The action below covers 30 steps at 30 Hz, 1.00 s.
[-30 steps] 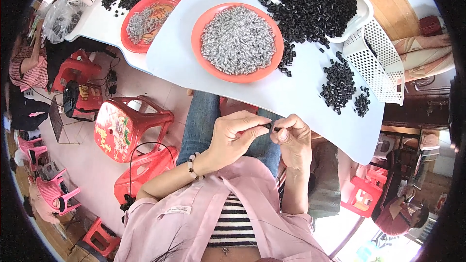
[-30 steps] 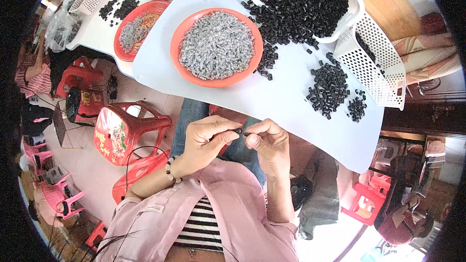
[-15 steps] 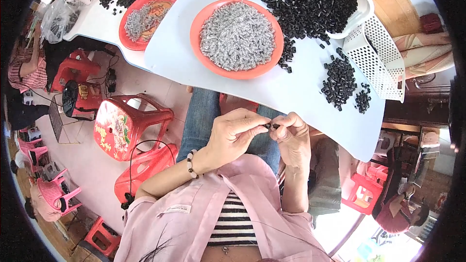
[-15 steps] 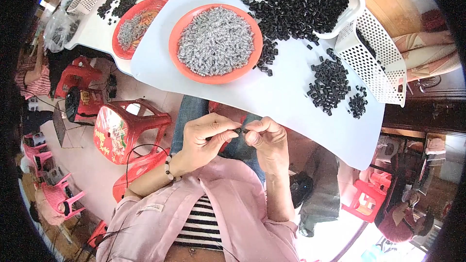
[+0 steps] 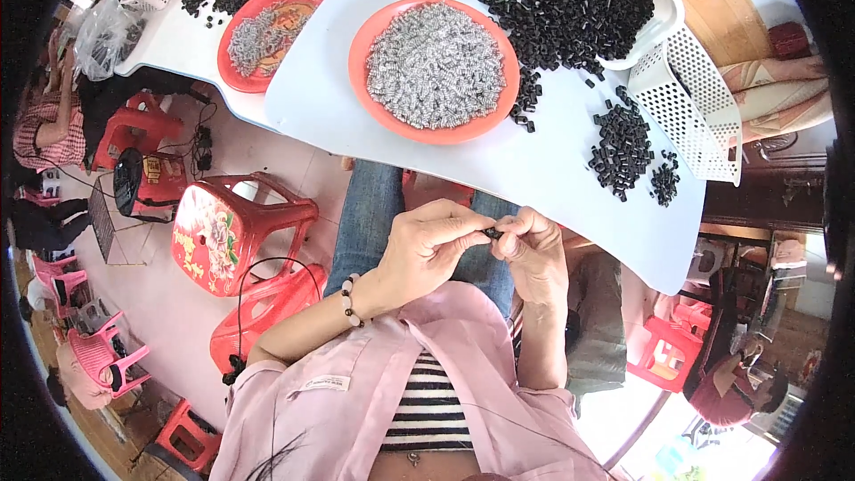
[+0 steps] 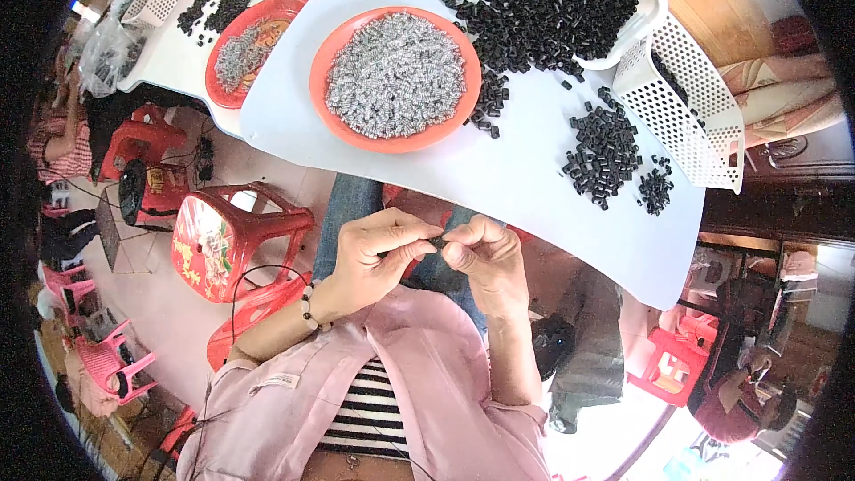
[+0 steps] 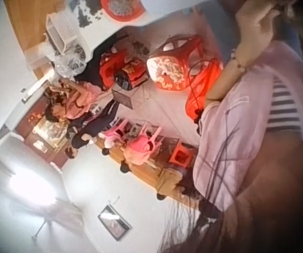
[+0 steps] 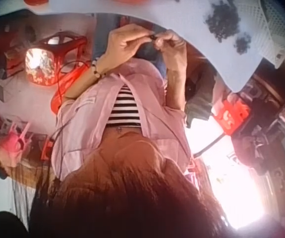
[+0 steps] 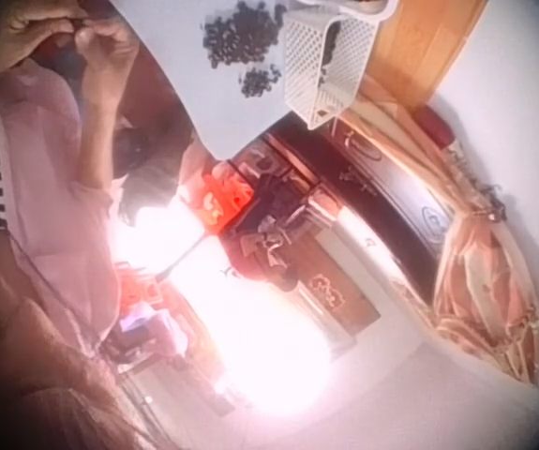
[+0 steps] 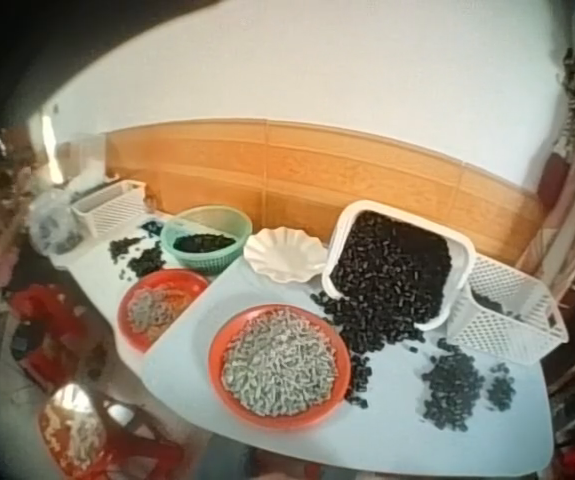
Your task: The person repeatedly assembles small components by picking up black plastic pieces and metal springs from trays on the table and inserting the springs into the plastic pieces by hand.
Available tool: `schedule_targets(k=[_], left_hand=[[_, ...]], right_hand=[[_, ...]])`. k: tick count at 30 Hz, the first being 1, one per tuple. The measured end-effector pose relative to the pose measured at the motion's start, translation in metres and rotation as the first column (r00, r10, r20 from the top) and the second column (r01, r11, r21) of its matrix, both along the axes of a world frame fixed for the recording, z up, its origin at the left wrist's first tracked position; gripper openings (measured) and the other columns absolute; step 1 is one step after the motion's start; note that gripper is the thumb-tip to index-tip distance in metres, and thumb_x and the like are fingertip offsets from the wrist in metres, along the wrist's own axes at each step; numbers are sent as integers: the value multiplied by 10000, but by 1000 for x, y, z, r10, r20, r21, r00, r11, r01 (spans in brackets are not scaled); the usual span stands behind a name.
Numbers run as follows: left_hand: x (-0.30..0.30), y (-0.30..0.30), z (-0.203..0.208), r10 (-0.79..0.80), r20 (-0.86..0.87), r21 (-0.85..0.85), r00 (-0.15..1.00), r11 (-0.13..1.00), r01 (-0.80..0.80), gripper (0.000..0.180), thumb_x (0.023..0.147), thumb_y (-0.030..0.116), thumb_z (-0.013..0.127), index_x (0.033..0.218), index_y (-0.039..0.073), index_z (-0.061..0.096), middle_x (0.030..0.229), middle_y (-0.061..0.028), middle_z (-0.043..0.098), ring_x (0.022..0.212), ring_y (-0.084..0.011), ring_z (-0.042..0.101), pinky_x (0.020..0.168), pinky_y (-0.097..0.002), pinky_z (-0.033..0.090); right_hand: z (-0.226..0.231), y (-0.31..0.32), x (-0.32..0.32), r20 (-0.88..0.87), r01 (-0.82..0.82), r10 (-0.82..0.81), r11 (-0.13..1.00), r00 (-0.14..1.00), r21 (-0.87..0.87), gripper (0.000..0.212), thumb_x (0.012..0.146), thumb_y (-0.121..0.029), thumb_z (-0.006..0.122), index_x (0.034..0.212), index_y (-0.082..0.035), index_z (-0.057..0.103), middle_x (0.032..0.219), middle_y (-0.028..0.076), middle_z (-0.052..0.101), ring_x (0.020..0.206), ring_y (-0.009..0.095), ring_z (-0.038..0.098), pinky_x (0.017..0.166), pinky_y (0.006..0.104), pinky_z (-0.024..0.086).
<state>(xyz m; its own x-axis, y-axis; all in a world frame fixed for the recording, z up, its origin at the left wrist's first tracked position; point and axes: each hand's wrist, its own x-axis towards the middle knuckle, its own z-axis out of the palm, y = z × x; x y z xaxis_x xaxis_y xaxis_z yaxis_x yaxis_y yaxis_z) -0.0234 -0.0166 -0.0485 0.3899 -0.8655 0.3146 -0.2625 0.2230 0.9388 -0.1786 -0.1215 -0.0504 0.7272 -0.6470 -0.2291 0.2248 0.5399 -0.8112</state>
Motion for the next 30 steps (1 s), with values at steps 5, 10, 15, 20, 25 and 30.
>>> schedule_targets(k=[5,10,15,20,25,30], left_hand=[[1,1,-1,7,13,-19,1000,1000,-7,179,857,57,736,1028,7,727,805,-87,686,632,-139,625,565,-254,492],[0,0,2,34,2,-5,999,999,-34,210,797,13,764,1003,21,729,798,-108,669,646,-195,612,557,-306,481],[1,1,0,25,-3,11,1000,1000,-25,196,799,28,766,993,26,733,799,-110,672,649,-200,615,560,-306,485],[2,2,0,22,65,-3,998,1000,-22,194,792,16,761,984,31,735,802,-93,674,675,-202,622,569,-311,499],[2,1,-1,27,83,-8,996,1000,-26,192,785,-2,756,973,28,730,800,-91,671,681,-206,625,572,-312,502],[4,1,1,10,107,-15,994,1000,-8,195,779,-17,752,968,24,726,802,-93,672,679,-211,625,572,-313,503]], right_hand=[[4,0,2,-7,-9,9,1000,1000,-7,120,802,-56,799,852,-31,693,844,37,684,772,90,612,743,220,487],[12,1,6,10,26,-26,998,1000,-66,190,807,-137,802,846,-34,647,767,75,636,663,124,536,617,240,403],[7,-2,2,-32,-14,11,995,999,-98,153,798,-87,803,833,-28,667,802,60,655,718,112,571,673,236,444],[7,-3,0,-64,-37,31,995,998,-97,118,786,-43,806,817,-28,694,836,40,676,775,96,599,735,235,476],[6,-2,0,-72,-44,36,993,997,-109,111,794,-39,801,815,-28,692,839,40,681,770,89,596,734,224,469],[7,-1,1,-26,-41,39,997,999,-65,112,795,-42,801,819,-27,692,842,43,684,766,87,597,719,217,468]])
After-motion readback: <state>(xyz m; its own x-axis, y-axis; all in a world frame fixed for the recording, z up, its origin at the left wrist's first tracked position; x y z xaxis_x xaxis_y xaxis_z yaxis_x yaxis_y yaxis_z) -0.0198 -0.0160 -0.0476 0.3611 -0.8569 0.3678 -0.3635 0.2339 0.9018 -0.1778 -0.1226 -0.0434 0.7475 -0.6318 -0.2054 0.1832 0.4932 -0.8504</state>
